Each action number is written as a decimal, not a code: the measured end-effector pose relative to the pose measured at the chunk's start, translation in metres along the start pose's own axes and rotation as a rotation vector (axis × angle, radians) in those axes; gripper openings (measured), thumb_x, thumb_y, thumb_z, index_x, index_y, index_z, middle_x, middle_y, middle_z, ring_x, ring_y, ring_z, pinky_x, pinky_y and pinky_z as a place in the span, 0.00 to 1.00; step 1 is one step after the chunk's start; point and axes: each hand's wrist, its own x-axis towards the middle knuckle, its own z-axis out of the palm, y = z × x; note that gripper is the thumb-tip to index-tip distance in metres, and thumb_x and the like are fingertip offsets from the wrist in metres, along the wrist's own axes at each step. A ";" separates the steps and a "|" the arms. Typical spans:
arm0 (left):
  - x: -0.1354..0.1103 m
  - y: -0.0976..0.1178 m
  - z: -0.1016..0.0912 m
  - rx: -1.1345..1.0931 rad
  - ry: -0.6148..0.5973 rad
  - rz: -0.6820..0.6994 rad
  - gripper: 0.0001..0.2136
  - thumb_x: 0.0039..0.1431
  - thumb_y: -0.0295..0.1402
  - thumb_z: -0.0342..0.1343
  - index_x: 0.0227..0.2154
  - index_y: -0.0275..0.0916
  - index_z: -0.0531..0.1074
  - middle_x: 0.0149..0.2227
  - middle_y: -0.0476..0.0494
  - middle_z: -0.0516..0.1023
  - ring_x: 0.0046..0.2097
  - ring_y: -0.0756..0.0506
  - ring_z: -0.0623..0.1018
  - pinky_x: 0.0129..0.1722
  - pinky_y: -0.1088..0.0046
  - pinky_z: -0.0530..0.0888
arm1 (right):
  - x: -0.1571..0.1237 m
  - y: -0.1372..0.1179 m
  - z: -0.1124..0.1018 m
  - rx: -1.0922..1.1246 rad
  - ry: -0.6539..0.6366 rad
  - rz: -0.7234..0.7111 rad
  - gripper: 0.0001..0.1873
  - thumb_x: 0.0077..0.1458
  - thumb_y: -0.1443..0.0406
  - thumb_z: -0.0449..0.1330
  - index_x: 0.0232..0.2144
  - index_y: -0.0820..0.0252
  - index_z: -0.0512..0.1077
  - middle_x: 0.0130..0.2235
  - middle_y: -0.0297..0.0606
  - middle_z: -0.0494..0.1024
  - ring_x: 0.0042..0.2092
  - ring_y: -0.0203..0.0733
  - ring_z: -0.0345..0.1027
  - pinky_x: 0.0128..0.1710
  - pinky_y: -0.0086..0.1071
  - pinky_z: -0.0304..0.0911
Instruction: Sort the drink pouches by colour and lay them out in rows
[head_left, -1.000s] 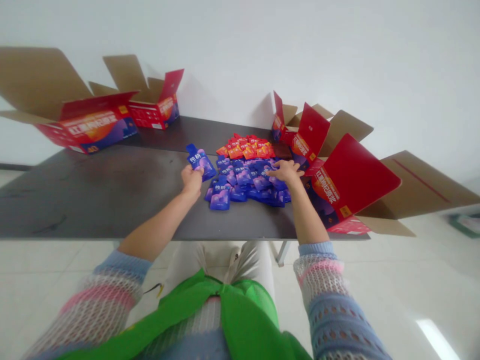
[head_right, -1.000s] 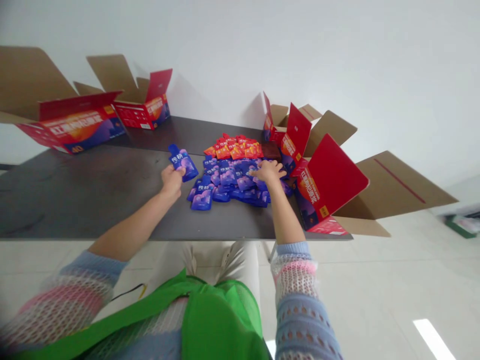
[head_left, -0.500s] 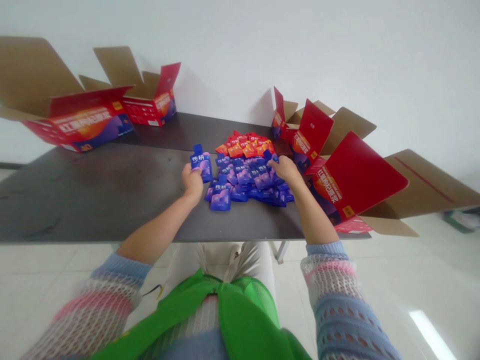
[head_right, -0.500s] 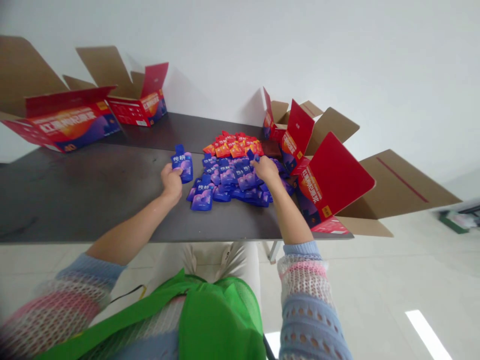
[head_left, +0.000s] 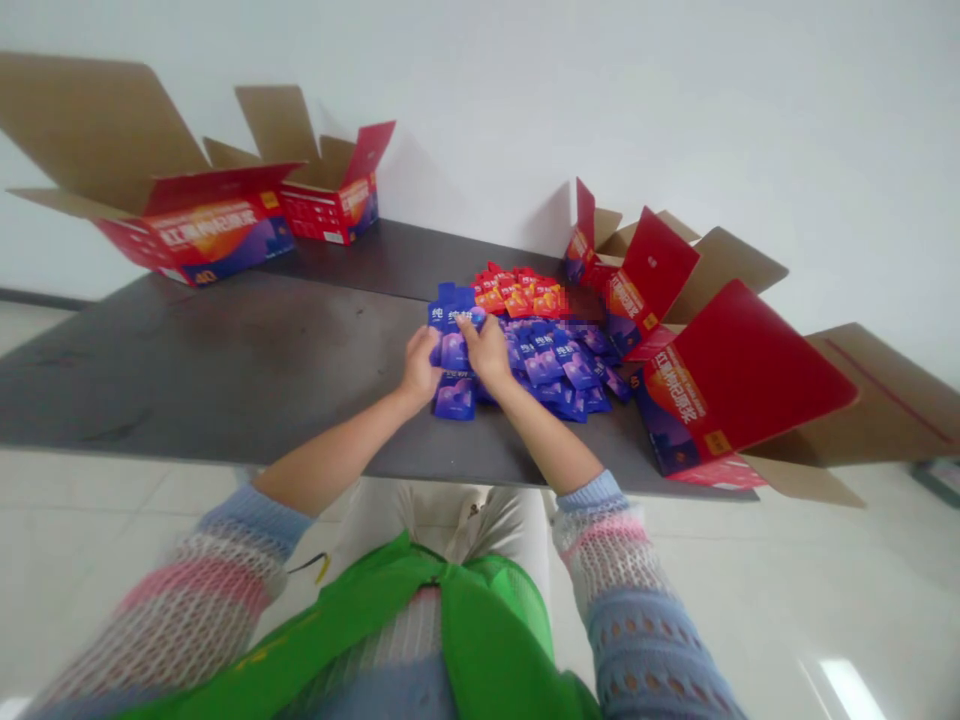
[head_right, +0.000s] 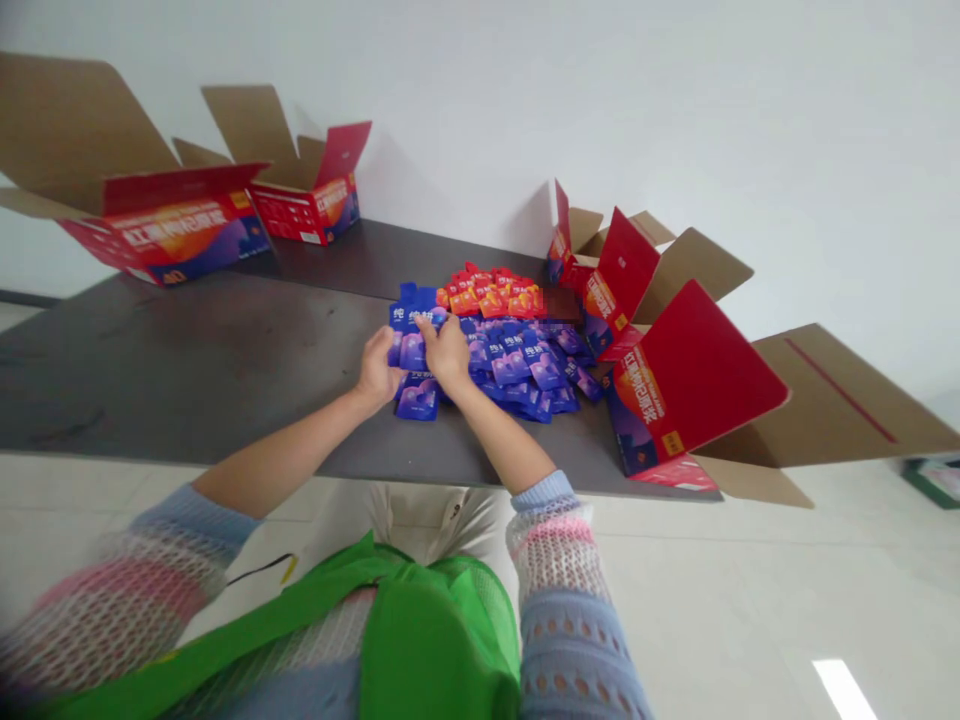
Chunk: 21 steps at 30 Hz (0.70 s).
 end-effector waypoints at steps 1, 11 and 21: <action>-0.002 0.002 0.001 -0.030 -0.012 -0.052 0.18 0.46 0.44 0.69 0.32 0.40 0.69 0.28 0.51 0.73 0.27 0.50 0.74 0.29 0.75 0.73 | -0.003 -0.002 0.003 -0.109 0.053 -0.005 0.31 0.65 0.46 0.58 0.56 0.65 0.69 0.47 0.51 0.81 0.51 0.53 0.77 0.52 0.41 0.67; -0.007 0.024 0.007 0.093 -0.119 -0.232 0.23 0.45 0.28 0.69 0.46 0.42 0.71 0.42 0.45 0.80 0.43 0.41 0.83 0.43 0.59 0.83 | -0.021 -0.033 -0.014 -0.484 0.099 -0.004 0.27 0.74 0.56 0.37 0.63 0.60 0.64 0.57 0.52 0.75 0.63 0.59 0.65 0.63 0.58 0.56; 0.008 0.021 -0.001 0.083 0.033 -0.189 0.22 0.52 0.29 0.65 0.50 0.44 0.69 0.43 0.43 0.81 0.41 0.41 0.85 0.37 0.63 0.85 | 0.025 0.053 -0.175 -0.847 0.090 0.421 0.28 0.61 0.47 0.61 0.59 0.51 0.75 0.66 0.56 0.64 0.68 0.68 0.53 0.59 0.66 0.57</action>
